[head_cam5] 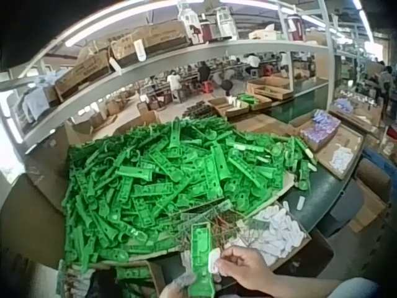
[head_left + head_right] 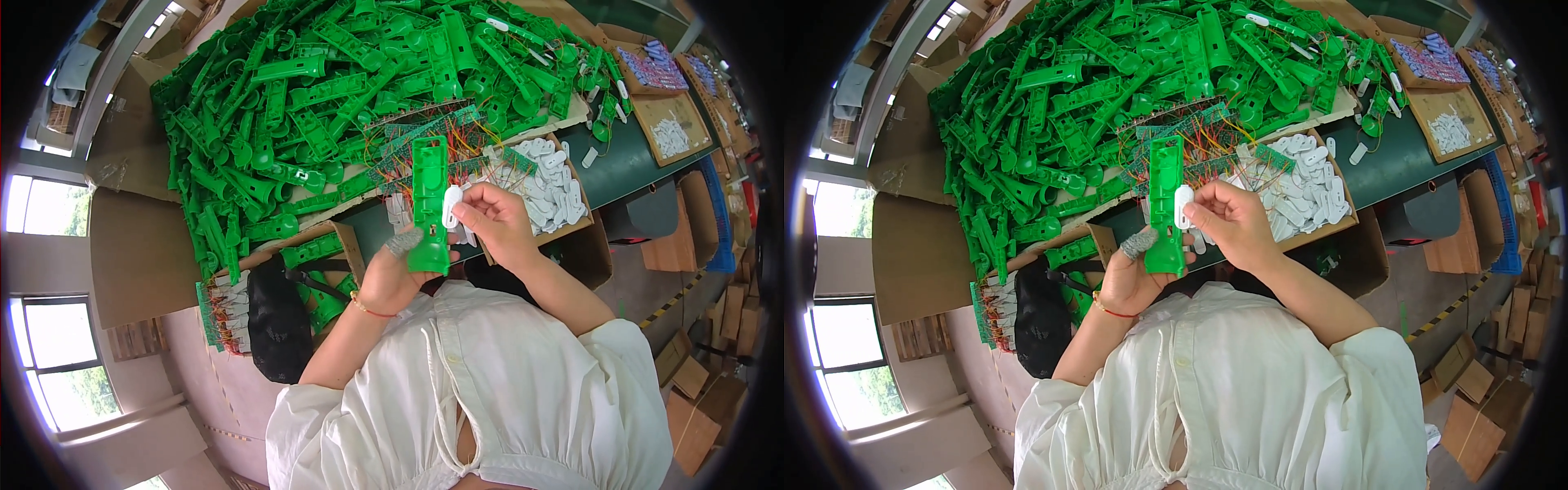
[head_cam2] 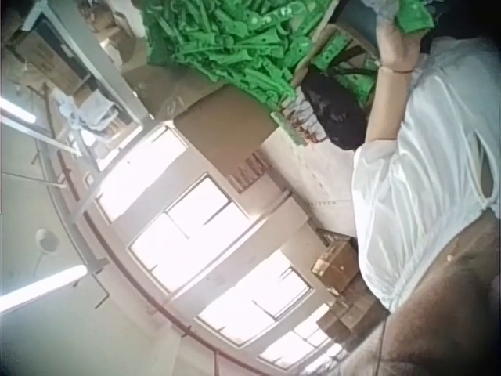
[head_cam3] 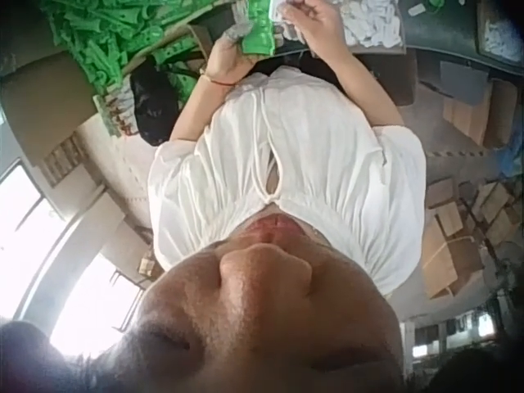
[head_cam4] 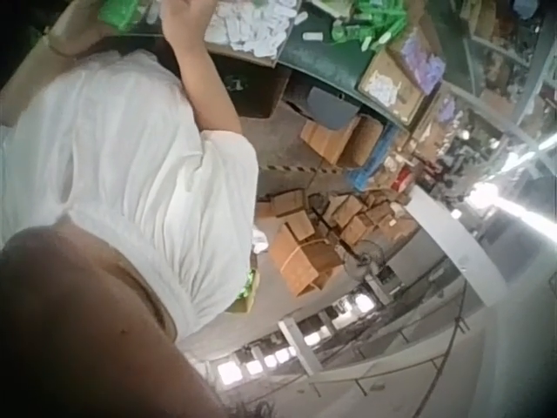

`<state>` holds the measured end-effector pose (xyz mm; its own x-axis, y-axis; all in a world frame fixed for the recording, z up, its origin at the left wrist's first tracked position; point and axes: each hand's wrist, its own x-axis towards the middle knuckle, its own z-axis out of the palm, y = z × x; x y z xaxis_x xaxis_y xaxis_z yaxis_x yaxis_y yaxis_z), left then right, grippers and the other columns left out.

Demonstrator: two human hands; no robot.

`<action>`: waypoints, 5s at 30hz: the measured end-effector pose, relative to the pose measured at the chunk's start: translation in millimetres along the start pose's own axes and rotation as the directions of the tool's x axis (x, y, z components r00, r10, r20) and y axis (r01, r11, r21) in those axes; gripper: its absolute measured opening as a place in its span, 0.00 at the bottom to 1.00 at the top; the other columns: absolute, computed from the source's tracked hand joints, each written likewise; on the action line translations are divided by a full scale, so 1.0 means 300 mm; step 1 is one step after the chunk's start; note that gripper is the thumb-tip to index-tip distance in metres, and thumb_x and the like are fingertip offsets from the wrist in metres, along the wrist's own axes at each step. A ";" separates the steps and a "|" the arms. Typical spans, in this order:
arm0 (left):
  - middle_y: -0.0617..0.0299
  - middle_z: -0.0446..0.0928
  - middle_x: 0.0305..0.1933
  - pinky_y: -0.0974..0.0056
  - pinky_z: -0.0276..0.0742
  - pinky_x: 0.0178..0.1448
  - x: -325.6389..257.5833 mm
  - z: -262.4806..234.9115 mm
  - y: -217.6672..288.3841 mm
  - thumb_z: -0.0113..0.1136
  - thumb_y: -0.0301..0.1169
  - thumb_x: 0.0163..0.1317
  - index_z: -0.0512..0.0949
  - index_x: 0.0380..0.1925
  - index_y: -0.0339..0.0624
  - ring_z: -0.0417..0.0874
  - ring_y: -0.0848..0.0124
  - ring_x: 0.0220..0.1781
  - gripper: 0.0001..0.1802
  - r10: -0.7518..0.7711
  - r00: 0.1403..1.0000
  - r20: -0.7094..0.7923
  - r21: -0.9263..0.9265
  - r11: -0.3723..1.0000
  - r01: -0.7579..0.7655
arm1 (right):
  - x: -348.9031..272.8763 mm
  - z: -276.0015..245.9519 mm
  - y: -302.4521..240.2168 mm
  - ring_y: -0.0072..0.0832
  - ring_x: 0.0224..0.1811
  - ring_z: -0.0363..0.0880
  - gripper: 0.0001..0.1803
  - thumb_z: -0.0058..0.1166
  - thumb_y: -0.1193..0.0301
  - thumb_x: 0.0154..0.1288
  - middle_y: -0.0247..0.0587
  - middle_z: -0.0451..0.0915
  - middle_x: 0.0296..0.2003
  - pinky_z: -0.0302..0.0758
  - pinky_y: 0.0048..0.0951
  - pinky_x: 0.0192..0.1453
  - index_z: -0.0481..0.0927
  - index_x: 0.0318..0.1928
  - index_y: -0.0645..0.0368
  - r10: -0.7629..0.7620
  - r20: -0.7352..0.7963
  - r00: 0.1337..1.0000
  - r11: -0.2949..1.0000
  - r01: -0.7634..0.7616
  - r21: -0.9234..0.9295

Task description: Assembling green plastic housing components with internal wiring and plates.

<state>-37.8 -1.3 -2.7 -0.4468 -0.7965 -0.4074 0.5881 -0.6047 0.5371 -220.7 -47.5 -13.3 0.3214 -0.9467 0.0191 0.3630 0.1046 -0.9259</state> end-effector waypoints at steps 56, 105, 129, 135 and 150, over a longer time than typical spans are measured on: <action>0.54 0.73 0.44 0.62 0.71 0.51 0.042 -0.112 0.018 0.55 0.30 0.54 0.60 0.54 0.35 0.76 0.65 0.46 0.28 0.366 0.928 -0.070 0.395 0.864 -0.312 | 0.129 -0.361 0.061 0.40 0.51 0.68 0.15 0.61 0.72 0.50 0.39 0.74 0.46 0.64 0.40 0.52 0.74 0.40 0.58 -0.442 -0.008 0.897 -0.060 -0.038 -0.997; 0.58 0.69 0.56 0.60 0.67 0.58 0.032 -0.037 0.048 0.30 0.60 0.64 0.54 0.62 0.43 0.71 0.67 0.55 0.37 0.488 0.873 0.016 0.358 0.812 -0.460 | 0.011 0.163 -0.053 0.32 0.31 0.72 0.15 0.60 0.81 0.44 0.37 0.69 0.31 0.73 0.29 0.33 0.77 0.36 0.62 -0.488 0.426 0.762 0.268 0.595 -0.758; 0.60 0.70 0.49 0.66 0.67 0.56 0.058 -0.099 -0.001 0.38 0.27 0.66 0.64 0.53 0.37 0.71 0.72 0.51 0.16 0.599 0.783 0.167 0.589 0.577 -0.566 | 0.018 0.122 -0.010 0.25 0.32 0.74 0.20 0.64 0.81 0.43 0.38 0.72 0.35 0.72 0.22 0.32 0.79 0.42 0.61 -0.292 0.300 0.908 0.609 0.418 -0.674; 0.58 0.73 0.43 0.69 0.70 0.46 0.091 -0.105 -0.001 0.43 0.21 0.61 0.66 0.49 0.36 0.74 0.72 0.45 0.15 0.674 0.734 0.079 0.766 0.430 -0.478 | 0.028 0.097 0.050 0.21 0.24 0.72 0.17 0.63 0.81 0.47 0.39 0.75 0.32 0.69 0.19 0.26 0.80 0.41 0.60 -0.223 0.088 0.971 0.774 0.231 -0.590; 0.57 0.73 0.40 0.64 0.77 0.40 0.108 -0.114 0.037 0.46 0.31 0.66 0.64 0.46 0.41 0.78 0.69 0.38 0.11 0.527 0.850 0.016 0.531 0.716 -0.454 | 0.062 -0.079 -0.001 0.37 0.37 0.77 0.12 0.61 0.76 0.47 0.44 0.77 0.39 0.74 0.33 0.40 0.80 0.36 0.60 -0.479 -0.127 0.868 0.473 0.134 -0.871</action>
<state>-22.7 -34.0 -35.2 -0.0800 -0.9955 -0.0515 0.2656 -0.0711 0.9615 -235.5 -72.2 -21.6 -0.0055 -0.9108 0.4128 -0.5466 -0.3429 -0.7639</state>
